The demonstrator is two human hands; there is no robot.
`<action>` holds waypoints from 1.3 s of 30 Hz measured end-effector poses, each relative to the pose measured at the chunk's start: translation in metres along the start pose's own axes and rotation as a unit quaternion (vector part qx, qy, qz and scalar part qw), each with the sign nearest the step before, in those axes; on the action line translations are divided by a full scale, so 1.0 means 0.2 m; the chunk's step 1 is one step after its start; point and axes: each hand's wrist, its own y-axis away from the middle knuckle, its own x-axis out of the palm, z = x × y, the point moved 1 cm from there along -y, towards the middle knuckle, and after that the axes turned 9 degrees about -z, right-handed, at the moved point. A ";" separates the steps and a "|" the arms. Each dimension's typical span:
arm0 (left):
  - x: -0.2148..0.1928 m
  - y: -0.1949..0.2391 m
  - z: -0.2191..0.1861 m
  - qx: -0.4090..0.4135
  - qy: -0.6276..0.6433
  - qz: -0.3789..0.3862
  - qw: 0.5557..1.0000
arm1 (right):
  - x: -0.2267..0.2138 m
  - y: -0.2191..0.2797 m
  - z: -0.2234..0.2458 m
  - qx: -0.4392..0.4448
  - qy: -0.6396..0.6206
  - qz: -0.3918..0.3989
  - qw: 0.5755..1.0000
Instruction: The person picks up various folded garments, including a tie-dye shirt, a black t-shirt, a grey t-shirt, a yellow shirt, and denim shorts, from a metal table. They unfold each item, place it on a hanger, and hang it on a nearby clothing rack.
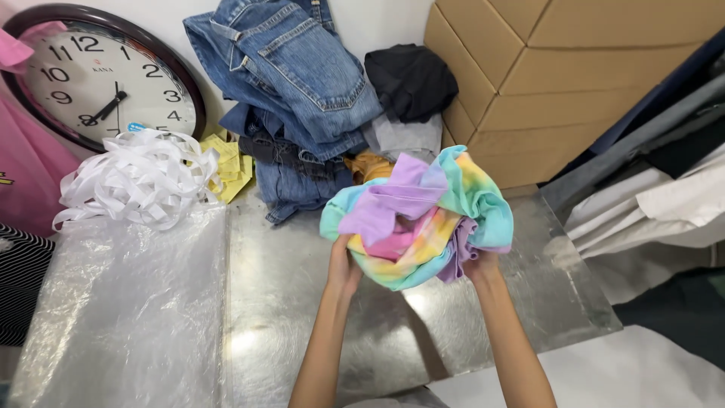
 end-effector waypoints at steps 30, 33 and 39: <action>-0.07 1.52 0.72 0.083 -0.158 -0.103 0.979 | -1.21 0.94 0.19 -0.001 0.087 -0.067 0.994; 0.03 1.75 0.75 0.125 -0.184 -0.097 0.970 | -1.85 0.65 0.01 0.007 -0.022 -0.013 1.000; -0.09 1.69 0.73 0.292 -0.348 -0.192 0.870 | -1.90 0.81 -0.01 0.025 0.050 -0.108 0.993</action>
